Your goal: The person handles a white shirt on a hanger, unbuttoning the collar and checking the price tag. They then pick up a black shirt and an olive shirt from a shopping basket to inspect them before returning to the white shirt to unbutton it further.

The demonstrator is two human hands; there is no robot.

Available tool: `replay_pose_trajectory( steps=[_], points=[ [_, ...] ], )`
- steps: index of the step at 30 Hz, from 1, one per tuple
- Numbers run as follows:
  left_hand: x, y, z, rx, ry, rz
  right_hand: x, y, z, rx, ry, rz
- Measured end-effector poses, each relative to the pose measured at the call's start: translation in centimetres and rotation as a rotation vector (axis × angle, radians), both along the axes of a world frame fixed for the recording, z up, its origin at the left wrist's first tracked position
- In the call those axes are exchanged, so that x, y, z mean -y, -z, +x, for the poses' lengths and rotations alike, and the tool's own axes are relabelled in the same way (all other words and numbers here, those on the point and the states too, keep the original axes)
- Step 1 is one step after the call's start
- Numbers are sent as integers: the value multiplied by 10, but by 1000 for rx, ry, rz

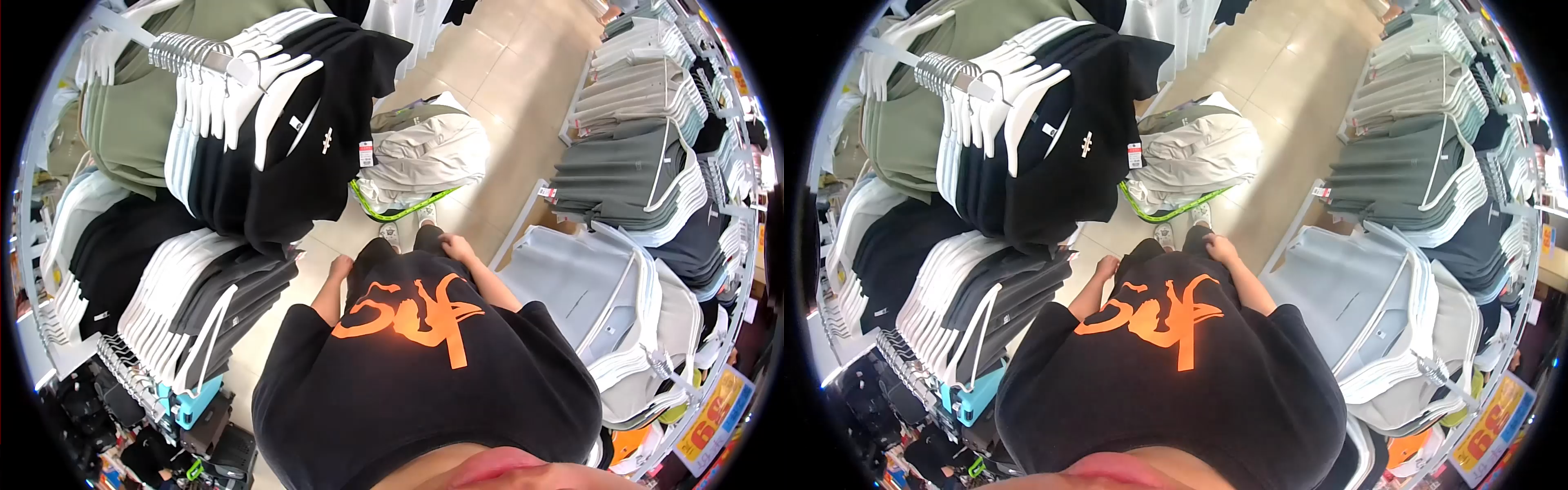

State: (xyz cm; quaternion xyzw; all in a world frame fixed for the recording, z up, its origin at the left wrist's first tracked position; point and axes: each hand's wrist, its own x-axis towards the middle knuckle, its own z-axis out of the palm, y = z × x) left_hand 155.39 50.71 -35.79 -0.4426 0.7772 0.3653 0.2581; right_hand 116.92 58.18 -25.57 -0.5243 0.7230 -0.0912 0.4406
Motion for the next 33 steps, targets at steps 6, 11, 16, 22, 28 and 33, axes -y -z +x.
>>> replay_pose_trajectory(
  steps=[6, 11, 16, 22, 28, 33],
  points=[
    [-4, -25, -76, -173, -636, -88, 25, 18, -37, 36, -24, 60],
    [28, -5, -131, -144, -815, 48, 51, 10, -107, -13, 90, 127],
    [69, 6, -205, -228, -938, 55, 58, 39, -175, 74, 228, 221],
    [131, 24, -275, -168, -1062, 22, 80, 44, -219, 138, 322, 383],
    [194, 60, -290, -67, -1197, -40, 144, 53, -210, 252, 538, 402],
    [214, 92, -286, -354, -1623, 439, 174, 127, -188, 254, 300, 274]
  ],
)
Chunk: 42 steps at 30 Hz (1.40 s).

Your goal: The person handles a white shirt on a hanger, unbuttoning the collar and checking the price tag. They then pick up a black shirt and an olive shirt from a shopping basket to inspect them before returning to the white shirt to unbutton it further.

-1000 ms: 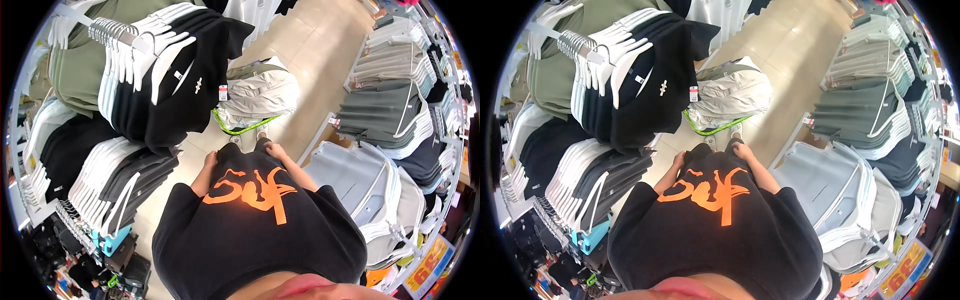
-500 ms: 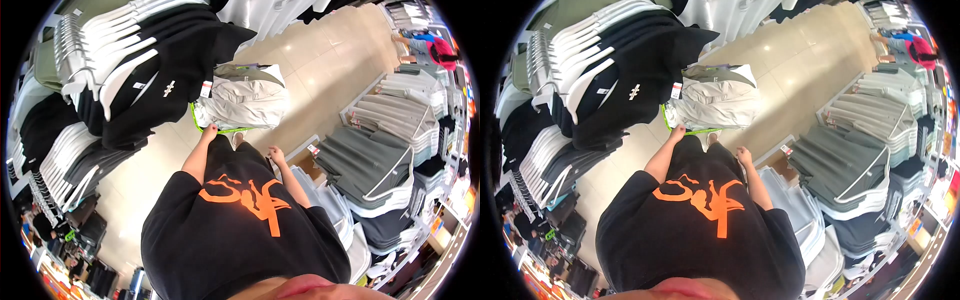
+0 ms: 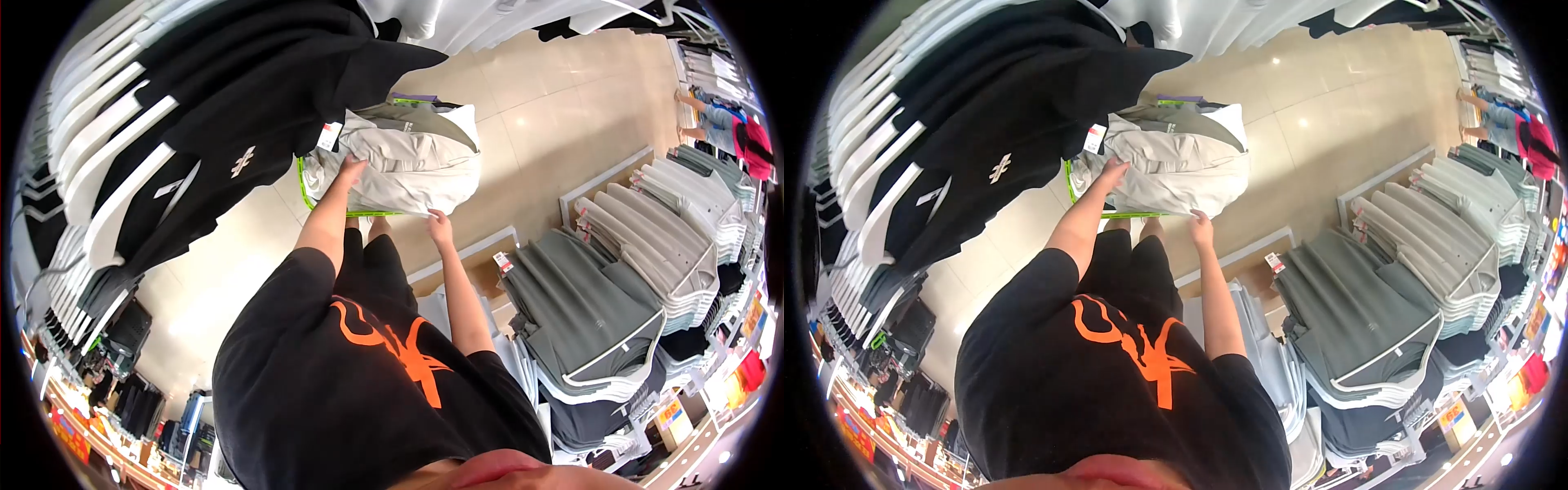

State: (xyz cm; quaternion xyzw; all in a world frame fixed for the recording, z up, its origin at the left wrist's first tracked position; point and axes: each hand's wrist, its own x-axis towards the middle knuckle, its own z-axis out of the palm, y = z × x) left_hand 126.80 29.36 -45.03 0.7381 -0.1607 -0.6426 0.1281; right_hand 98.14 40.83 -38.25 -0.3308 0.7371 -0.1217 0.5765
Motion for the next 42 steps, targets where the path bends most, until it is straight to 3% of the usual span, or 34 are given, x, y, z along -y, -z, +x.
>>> replay_pose_trajectory(
  steps=[2, 5, 8, 9, 12, 14, 15, 18, 19, 21, 22, 23, 24, 26, 27, 28, 29, 30, 32, 33, 36, 37, 40, 42],
  points=[
    [8, -4, -5, -29, -103, -12, 22, -13, 24, 51, -44, -33],
    [7, 53, -5, -45, -185, -41, 34, -31, 51, 138, -59, -46],
    [14, 47, -24, 200, 67, -359, 28, -36, 64, 184, -49, -16],
    [16, 40, -28, 124, 95, -434, 24, -38, 66, 185, -60, -12],
    [19, -28, -52, -19, -155, -566, 21, -49, 66, 191, -55, -6],
    [16, -84, -57, -126, -160, -527, 19, -58, 63, 146, -4, -48],
    [12, -91, -61, -262, -165, -543, 13, -38, 53, 41, -93, -114],
    [-1, -180, -72, -381, 150, -785, 46, -110, 63, -135, -161, -339],
    [-10, -198, -76, -476, 197, -807, 55, -124, 71, -266, -176, -719],
    [-20, -278, -81, -446, 376, -1221, 76, -139, 67, -126, -202, -859],
    [-26, -308, -77, -520, 538, -1218, 82, -148, 65, -57, -210, -927],
    [-32, -340, -72, -625, 545, -1020, 90, -197, 72, 102, -183, -769],
    [-39, -342, -72, -628, 492, -1109, 91, -228, 81, 35, -89, -714],
    [-40, -363, -65, -509, 407, -1118, 86, -240, 76, 111, 208, -523],
    [-36, -353, -54, -445, 535, -1160, 91, -256, 73, 63, 157, -602],
    [-31, -354, -46, -374, 505, -1281, 92, -284, 71, 104, 139, -766],
    [-34, -343, -41, -377, 383, -1130, 91, -260, 54, -17, 153, -854],
    [-38, -331, -37, -376, 266, -976, 97, -315, 56, 24, 107, -751],
    [-35, -337, -25, -34, 487, -1121, 101, -353, 60, 87, 287, -902],
    [-32, -345, -20, -60, 613, -1095, 98, -375, 64, 135, 390, -850],
    [-26, -367, -26, -326, 567, -1093, 92, -420, 68, 298, 669, -700],
    [-22, -382, -28, -276, 639, -1165, 94, -413, 63, 369, 724, -813],
    [-12, -413, -33, -186, 800, -1311, 80, -432, 62, 393, 755, -777],
    [-12, -441, -39, -516, 574, -1226, 72, -429, 56, 487, 744, -803]
  ],
)
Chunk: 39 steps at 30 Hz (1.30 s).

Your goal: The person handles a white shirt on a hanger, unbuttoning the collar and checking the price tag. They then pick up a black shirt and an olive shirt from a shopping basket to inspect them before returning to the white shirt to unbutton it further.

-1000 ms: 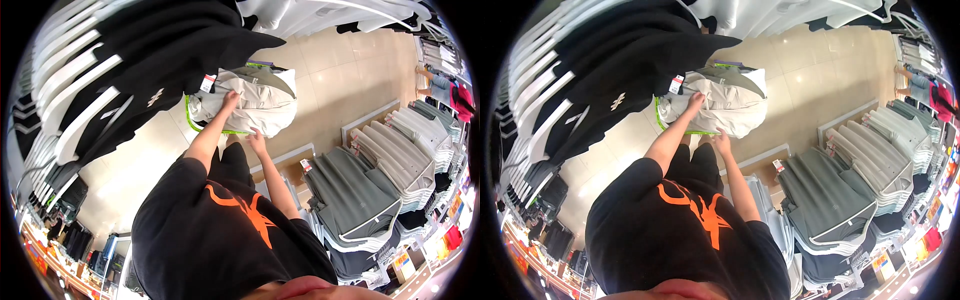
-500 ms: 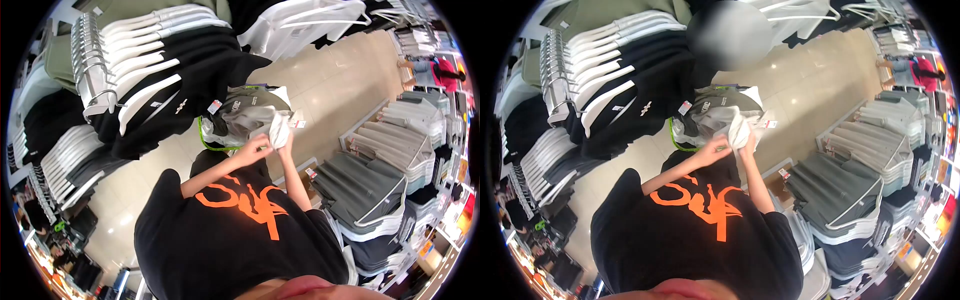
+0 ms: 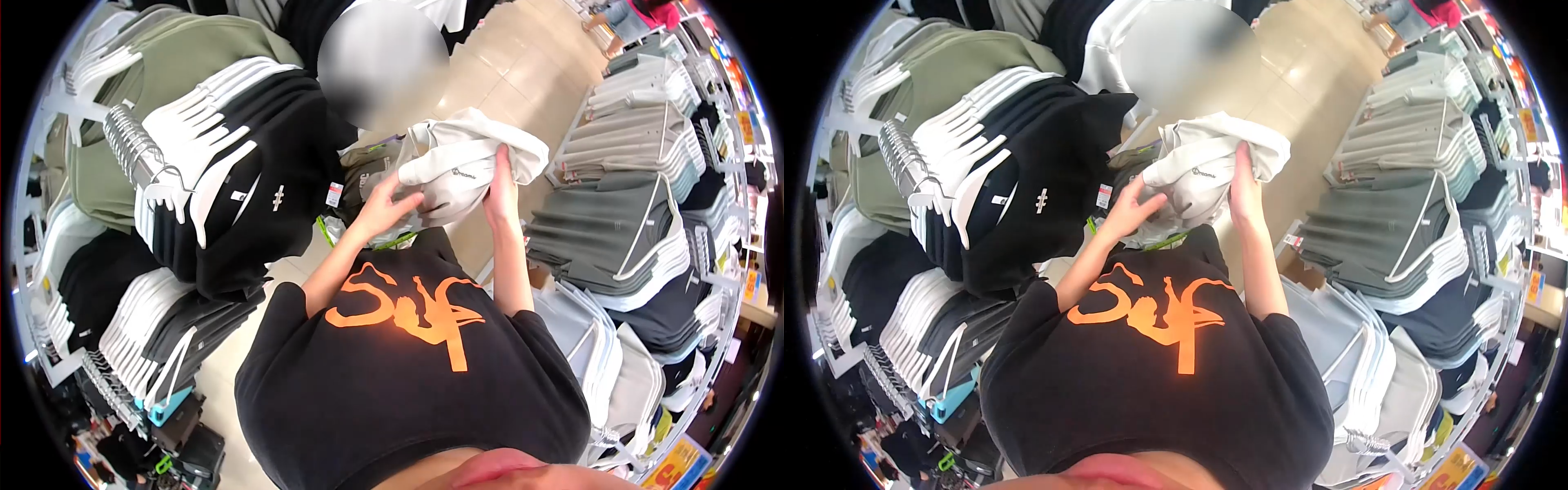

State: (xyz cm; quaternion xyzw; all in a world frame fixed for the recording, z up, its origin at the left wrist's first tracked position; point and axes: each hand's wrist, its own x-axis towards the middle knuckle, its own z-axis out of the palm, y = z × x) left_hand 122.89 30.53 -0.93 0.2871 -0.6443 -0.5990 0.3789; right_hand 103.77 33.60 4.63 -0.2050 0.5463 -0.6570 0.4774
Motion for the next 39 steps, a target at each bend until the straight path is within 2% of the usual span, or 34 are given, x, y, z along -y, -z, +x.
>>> replay_pose_trajectory(
  steps=[2, 4, 6, 8, 10, 11, 12, 13, 14, 15, 16, 18, 20, 21, 24, 25, 26, 30, 33, 37, 39],
  points=[
    [4, 9, -2, -98, 12, 93, -7, 0, -2, 30, -8, -31],
    [3, 0, 0, -159, -75, 356, -13, -9, 0, 12, 36, -12],
    [3, -23, -1, -425, -106, 435, -20, -12, -1, -58, 83, 62],
    [2, -48, 2, -395, -67, 272, -31, -4, -7, -179, 130, 200],
    [1, -73, 1, -324, -34, 41, -46, 7, -16, -336, 49, 167],
    [7, -53, 2, -220, -28, -302, -52, 11, -19, -416, 8, 150],
    [-1, -60, -1, -226, -6, -177, -58, 6, -13, -558, 95, 176],
    [-2, -70, -3, -158, 93, -209, -65, -3, -5, -699, 183, 205],
    [-4, -73, -6, -97, 158, -338, -71, -9, 2, -840, 271, 234],
    [-7, -73, -12, -62, 210, -462, -74, -11, 6, -1043, 373, 106],
    [-14, -77, -16, 46, 266, -508, -80, -14, 7, -977, 211, 1],
    [-32, -81, -27, 23, 290, -534, -91, -18, 7, -830, -109, -200],
    [-36, -79, -24, 99, 395, -522, -93, -15, 1, -407, -493, -189],
    [-37, -78, -22, 138, 449, -517, -95, -6, 4, -318, -477, -200],
    [-38, -77, -17, 125, 444, -558, -100, 30, -3, -256, -703, -119],
    [-35, -77, -14, 164, 515, -559, -102, 38, -2, -310, -716, -122],
    [-34, -79, -12, 143, 546, -532, -105, 45, -3, -256, -788, -124],
    [-37, -84, -10, 54, 644, -409, -113, 51, -6, -109, -965, -163],
    [-32, -75, -12, 113, 683, -441, -118, 57, -10, -70, -1096, 39],
    [-37, -76, -33, 25, 664, -407, -127, 68, -18, 60, -1095, 72],
    [-38, -80, -47, 4, 680, -388, -135, 62, -28, 41, -1011, 26]
  ],
)
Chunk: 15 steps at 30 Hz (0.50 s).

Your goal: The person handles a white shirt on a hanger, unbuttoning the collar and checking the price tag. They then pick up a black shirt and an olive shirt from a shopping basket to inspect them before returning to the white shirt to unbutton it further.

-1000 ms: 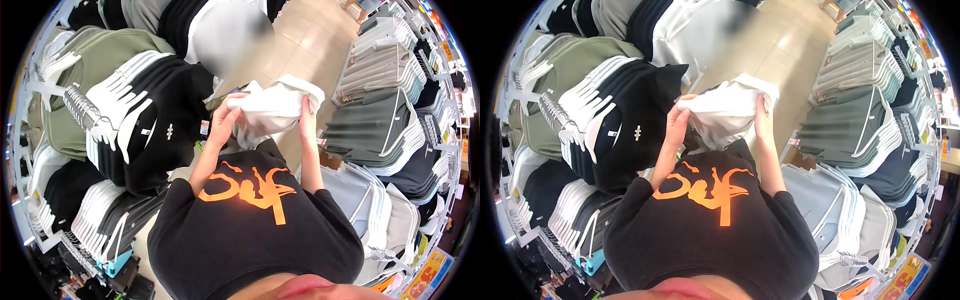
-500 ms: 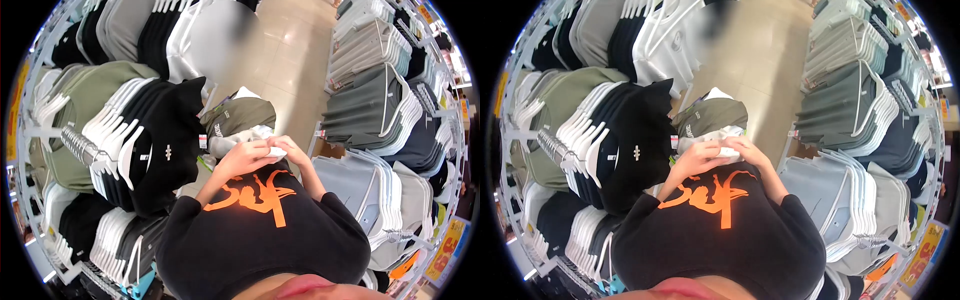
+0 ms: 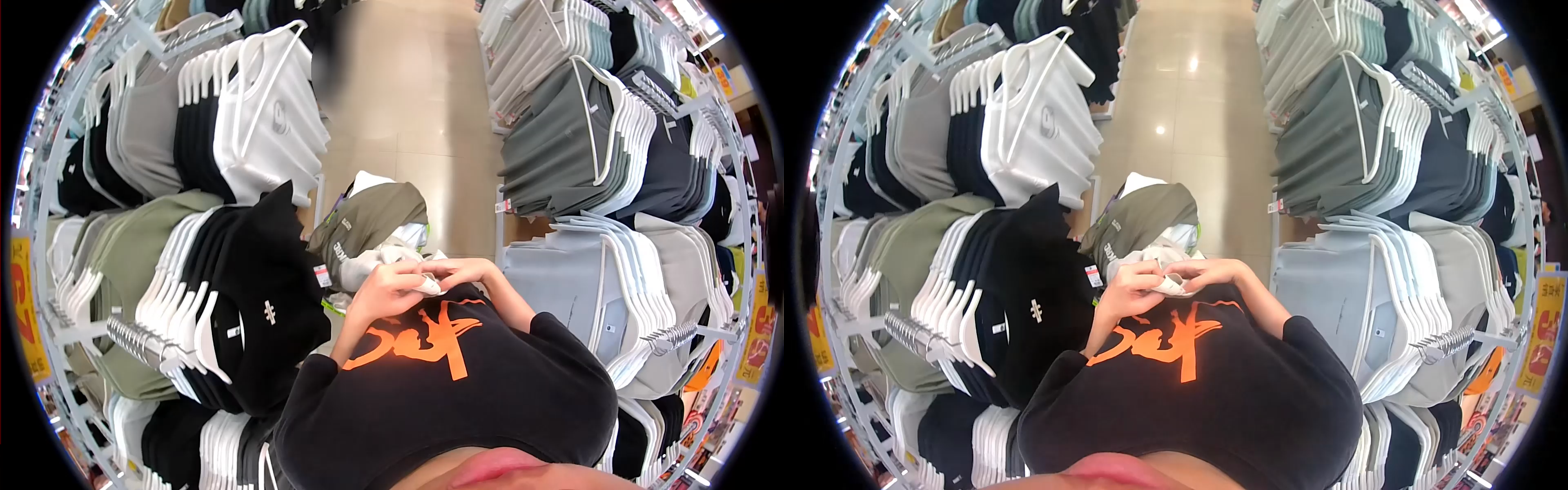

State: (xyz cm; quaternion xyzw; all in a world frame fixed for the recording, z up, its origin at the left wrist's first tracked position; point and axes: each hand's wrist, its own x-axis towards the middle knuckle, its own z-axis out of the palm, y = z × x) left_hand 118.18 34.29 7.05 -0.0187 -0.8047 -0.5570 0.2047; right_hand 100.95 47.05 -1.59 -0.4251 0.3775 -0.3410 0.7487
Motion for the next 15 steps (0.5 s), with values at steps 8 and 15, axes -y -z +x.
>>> replay_pose_trajectory(
  steps=[8, 15],
  points=[
    [2, -9, -82, -91, 118, -100, -26, -2, -52, -804, 528, -315],
    [-18, -23, -189, -110, 247, -93, -48, -37, -161, -1175, 945, -358]
  ],
)
